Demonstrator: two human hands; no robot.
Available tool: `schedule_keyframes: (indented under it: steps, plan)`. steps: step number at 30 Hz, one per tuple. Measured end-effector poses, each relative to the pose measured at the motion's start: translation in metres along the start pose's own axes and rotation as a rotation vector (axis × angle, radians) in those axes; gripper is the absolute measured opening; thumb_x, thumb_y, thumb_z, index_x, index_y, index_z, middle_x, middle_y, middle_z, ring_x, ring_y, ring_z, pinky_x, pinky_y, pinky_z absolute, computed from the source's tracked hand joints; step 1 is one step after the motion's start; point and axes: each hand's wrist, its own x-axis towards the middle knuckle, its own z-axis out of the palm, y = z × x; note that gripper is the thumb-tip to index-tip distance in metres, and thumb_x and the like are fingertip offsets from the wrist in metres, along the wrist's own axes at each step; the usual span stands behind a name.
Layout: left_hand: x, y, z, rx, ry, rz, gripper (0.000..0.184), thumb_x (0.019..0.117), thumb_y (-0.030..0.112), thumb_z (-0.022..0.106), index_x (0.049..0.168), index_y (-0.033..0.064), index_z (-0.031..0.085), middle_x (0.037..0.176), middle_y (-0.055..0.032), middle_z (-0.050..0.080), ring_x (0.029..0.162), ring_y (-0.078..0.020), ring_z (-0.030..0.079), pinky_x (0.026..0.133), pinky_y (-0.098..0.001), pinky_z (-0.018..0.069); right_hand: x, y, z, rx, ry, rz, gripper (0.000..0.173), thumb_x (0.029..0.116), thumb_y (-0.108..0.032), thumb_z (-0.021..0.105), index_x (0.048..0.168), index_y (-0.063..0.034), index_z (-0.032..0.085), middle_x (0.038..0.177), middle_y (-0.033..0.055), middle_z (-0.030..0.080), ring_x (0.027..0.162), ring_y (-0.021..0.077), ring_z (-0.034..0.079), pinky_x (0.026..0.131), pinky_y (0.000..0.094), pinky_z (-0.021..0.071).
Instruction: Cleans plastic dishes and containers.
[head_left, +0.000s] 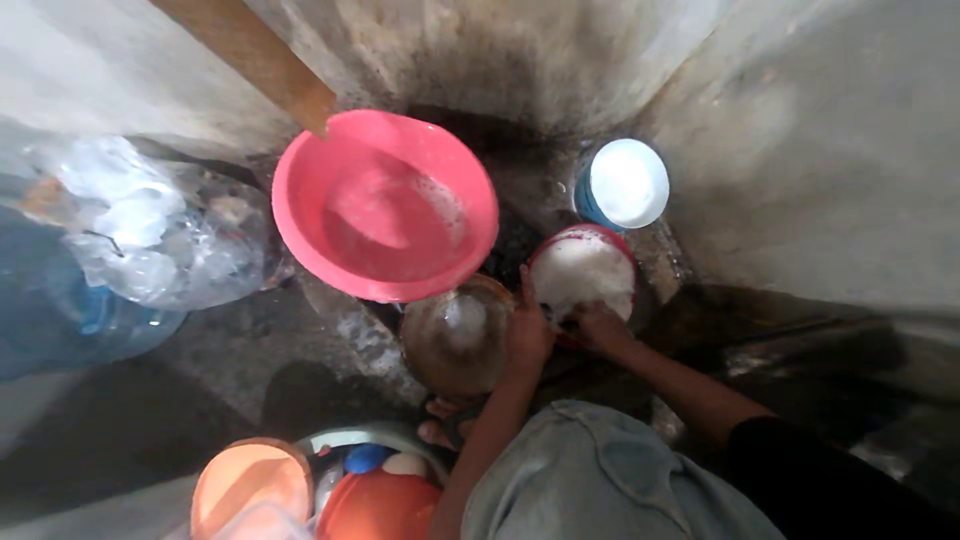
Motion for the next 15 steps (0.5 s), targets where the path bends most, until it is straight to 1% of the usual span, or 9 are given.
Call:
schedule_keyframes:
  steps: [2,4,5,7,9,11,12,13,15]
  plan:
    - [-0.004,0.001,0.001,0.036,-0.023,0.005,0.111,0.0930,0.007,0.067,0.163,0.0188,-0.018,0.132,-0.0271,0.060,0.100,-0.0365,0.072,0.089,-0.0497,0.0583,-0.003,0.003,-0.011,-0.044,-0.007,0.136,0.038,0.0958,-0.026,0.071,0.129,-0.0083,0.069,0.145,0.0217,0.056,0.139,0.0481,0.045,0.106,0.0674,0.0432]
    - [-0.005,-0.001,0.005,0.047,-0.010,0.022,0.111,0.0927,0.007,0.068,0.163,0.0186,-0.016,0.142,-0.0278,0.053,0.102,-0.0368,0.071,0.090,-0.0490,0.0581,-0.002,0.010,-0.025,0.000,0.019,0.255,0.046,0.0976,-0.018,0.068,0.139,-0.0001,0.059,0.148,0.0291,0.050,0.141,0.0517,0.040,0.107,0.0711,0.0383]
    - [-0.005,-0.003,0.008,0.044,0.011,0.034,0.110,0.0920,0.007,0.069,0.164,0.0188,-0.013,0.145,-0.0280,0.050,0.103,-0.0374,0.071,0.090,-0.0490,0.0581,0.000,0.015,-0.030,0.025,0.081,0.293,0.047,0.0991,-0.013,0.065,0.142,0.0030,0.055,0.150,0.0313,0.047,0.141,0.0523,0.040,0.108,0.0710,0.0373]
    - [-0.004,-0.008,0.015,0.044,0.058,0.061,0.108,0.0912,0.008,0.071,0.166,0.0182,-0.007,0.141,-0.0278,0.054,0.101,-0.0379,0.071,0.089,-0.0495,0.0587,0.015,0.024,-0.040,0.013,0.256,0.332,0.041,0.1001,-0.009,0.061,0.139,0.0047,0.056,0.149,0.0318,0.046,0.134,0.0521,0.049,0.103,0.0690,0.0449]
    - [-0.003,-0.008,0.017,0.065,0.053,0.062,0.105,0.0927,0.009,0.068,0.166,0.0199,-0.006,0.133,-0.0261,0.060,0.099,-0.0369,0.072,0.088,-0.0492,0.0591,0.035,0.026,-0.047,0.013,0.487,0.282,0.032,0.1000,-0.005,0.058,0.131,0.0017,0.064,0.145,0.0283,0.052,0.124,0.0484,0.059,0.098,0.0644,0.0518]
    - [-0.003,-0.005,0.013,0.072,0.015,0.064,0.101,0.0942,0.009,0.066,0.166,0.0198,-0.004,0.134,-0.0254,0.060,0.101,-0.0371,0.071,0.089,-0.0489,0.0585,0.055,0.020,-0.048,0.113,0.699,0.188,0.031,0.0968,-0.006,0.061,0.127,-0.0021,0.069,0.138,0.0263,0.057,0.122,0.0433,0.061,0.100,0.0578,0.0523]
    - [-0.002,-0.005,0.012,0.065,-0.006,0.057,0.098,0.0954,0.010,0.065,0.166,0.0206,-0.003,0.133,-0.0246,0.062,0.104,-0.0371,0.071,0.092,-0.0491,0.0577,0.066,0.014,-0.047,0.225,0.768,0.162,0.033,0.0943,-0.007,0.063,0.126,-0.0036,0.069,0.136,0.0254,0.059,0.122,0.0409,0.061,0.102,0.0546,0.0524]
    - [-0.002,-0.005,0.011,0.058,-0.020,0.051,0.097,0.0966,0.011,0.064,0.166,0.0209,-0.002,0.131,-0.0242,0.063,0.106,-0.0374,0.070,0.093,-0.0494,0.0566,0.075,0.007,-0.044,0.376,0.841,0.123,0.033,0.0921,-0.006,0.066,0.125,-0.0011,0.069,0.133,0.0263,0.060,0.121,0.0400,0.062,0.102,0.0524,0.0522]
    - [-0.002,-0.007,0.011,0.048,-0.015,0.043,0.097,0.0962,0.010,0.064,0.166,0.0211,-0.002,0.129,-0.0237,0.064,0.105,-0.0371,0.070,0.093,-0.0492,0.0568,0.087,-0.013,-0.040,0.684,0.850,0.065,0.038,0.0901,-0.002,0.068,0.127,0.0031,0.062,0.129,0.0245,0.062,0.120,0.0348,0.062,0.102,0.0485,0.0521]
